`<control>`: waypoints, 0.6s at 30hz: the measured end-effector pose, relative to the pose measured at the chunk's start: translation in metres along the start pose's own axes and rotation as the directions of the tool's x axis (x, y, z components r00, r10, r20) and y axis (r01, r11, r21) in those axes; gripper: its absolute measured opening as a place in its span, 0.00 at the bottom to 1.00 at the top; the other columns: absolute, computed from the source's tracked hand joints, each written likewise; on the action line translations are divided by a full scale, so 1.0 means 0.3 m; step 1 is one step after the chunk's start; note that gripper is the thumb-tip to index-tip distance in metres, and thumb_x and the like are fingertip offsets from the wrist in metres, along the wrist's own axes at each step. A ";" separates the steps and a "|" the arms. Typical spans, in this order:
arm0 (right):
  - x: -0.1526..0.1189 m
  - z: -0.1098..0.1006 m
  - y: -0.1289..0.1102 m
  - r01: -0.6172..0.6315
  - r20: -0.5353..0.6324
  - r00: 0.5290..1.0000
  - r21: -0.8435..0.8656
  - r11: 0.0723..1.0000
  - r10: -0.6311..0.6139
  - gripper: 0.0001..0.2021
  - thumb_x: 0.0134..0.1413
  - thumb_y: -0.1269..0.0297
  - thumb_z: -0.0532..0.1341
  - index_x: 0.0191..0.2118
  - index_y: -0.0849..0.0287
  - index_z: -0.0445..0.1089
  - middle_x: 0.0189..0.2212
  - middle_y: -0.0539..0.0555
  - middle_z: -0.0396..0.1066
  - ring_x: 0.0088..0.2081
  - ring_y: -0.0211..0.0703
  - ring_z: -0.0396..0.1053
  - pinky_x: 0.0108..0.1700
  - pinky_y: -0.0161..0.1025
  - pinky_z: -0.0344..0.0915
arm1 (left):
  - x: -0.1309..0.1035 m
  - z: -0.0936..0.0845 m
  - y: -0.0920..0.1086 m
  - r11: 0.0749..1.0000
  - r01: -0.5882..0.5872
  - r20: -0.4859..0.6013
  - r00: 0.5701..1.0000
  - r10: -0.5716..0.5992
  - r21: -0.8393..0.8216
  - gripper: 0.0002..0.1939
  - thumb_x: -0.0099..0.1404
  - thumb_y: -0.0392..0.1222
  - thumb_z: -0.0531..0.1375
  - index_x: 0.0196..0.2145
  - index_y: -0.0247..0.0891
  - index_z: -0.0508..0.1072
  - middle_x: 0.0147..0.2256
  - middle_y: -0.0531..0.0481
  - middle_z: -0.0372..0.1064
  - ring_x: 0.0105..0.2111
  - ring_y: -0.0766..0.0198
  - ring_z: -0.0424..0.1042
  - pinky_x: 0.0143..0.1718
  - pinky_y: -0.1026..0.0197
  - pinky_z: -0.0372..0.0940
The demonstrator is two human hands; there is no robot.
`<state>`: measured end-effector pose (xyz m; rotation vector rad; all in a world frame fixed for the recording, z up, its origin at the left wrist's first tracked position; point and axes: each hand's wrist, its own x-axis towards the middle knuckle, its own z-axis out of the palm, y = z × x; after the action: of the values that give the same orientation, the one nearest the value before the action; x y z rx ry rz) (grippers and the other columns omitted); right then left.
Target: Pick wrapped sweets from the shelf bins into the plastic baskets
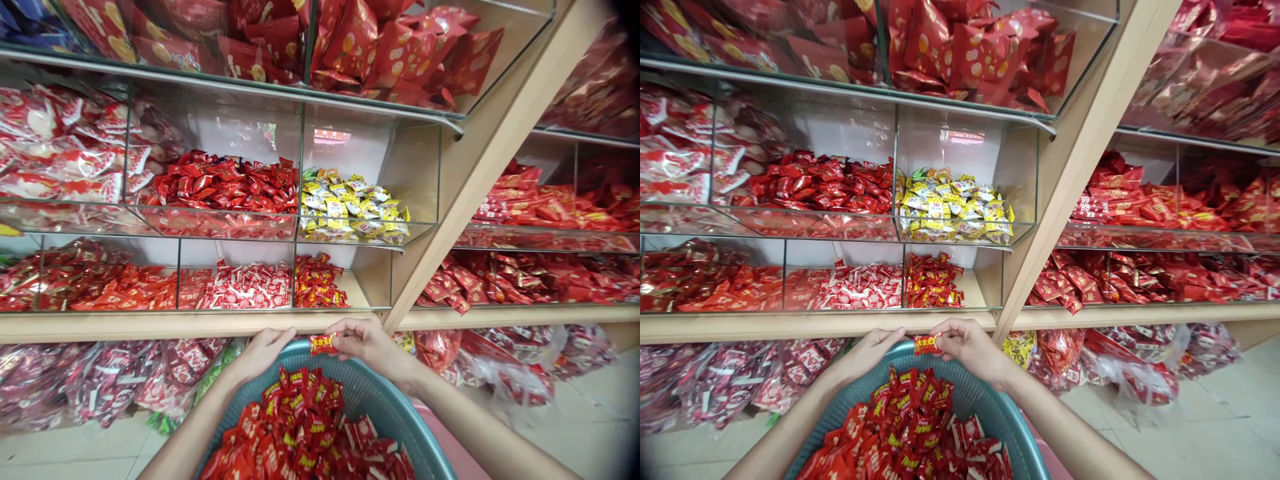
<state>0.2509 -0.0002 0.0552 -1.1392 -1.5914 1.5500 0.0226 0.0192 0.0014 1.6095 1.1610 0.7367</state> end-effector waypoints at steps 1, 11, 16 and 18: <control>0.004 0.017 0.025 0.029 -0.003 1.000 -0.078 0.997 -0.030 0.11 0.50 0.59 0.62 0.37 0.59 0.70 0.30 0.51 0.73 0.33 0.38 0.70 0.35 0.35 0.65 | -0.001 0.000 0.001 1.000 0.001 -0.002 1.000 -0.001 0.002 0.30 0.61 0.60 0.49 0.30 0.30 0.76 0.25 0.50 0.71 0.29 0.59 0.65 0.33 0.62 0.59; 0.000 0.109 0.152 0.156 -0.022 0.961 -0.779 0.608 -0.275 0.12 0.57 0.72 0.51 0.40 0.57 0.70 0.36 0.55 0.72 0.40 0.44 0.69 0.42 0.37 0.62 | -0.003 0.000 -0.002 1.000 -0.015 -0.008 1.000 0.015 0.010 0.31 0.61 0.62 0.49 0.28 0.30 0.76 0.25 0.50 0.70 0.28 0.61 0.65 0.32 0.63 0.59; -0.005 0.126 0.169 0.160 -0.003 0.960 -0.812 0.561 -0.279 0.08 0.58 0.68 0.53 0.39 0.57 0.69 0.36 0.54 0.72 0.38 0.44 0.70 0.40 0.37 0.63 | -0.002 0.000 -0.002 1.000 -0.028 0.010 1.000 0.028 -0.008 0.30 0.62 0.61 0.48 0.28 0.30 0.75 0.24 0.50 0.69 0.28 0.61 0.64 0.32 0.63 0.59; -0.002 0.124 0.147 0.164 -0.012 0.951 -0.829 0.535 -0.310 0.08 0.59 0.65 0.53 0.39 0.57 0.69 0.35 0.55 0.71 0.37 0.44 0.70 0.38 0.37 0.63 | 0.000 -0.001 -0.004 0.999 -0.038 0.013 0.999 0.038 -0.004 0.29 0.62 0.61 0.48 0.28 0.31 0.74 0.24 0.51 0.68 0.27 0.62 0.63 0.32 0.63 0.59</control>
<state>0.2247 -0.0200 0.0078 -1.3625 -2.3254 0.4380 0.0220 0.0195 0.0005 1.6351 1.1216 0.7518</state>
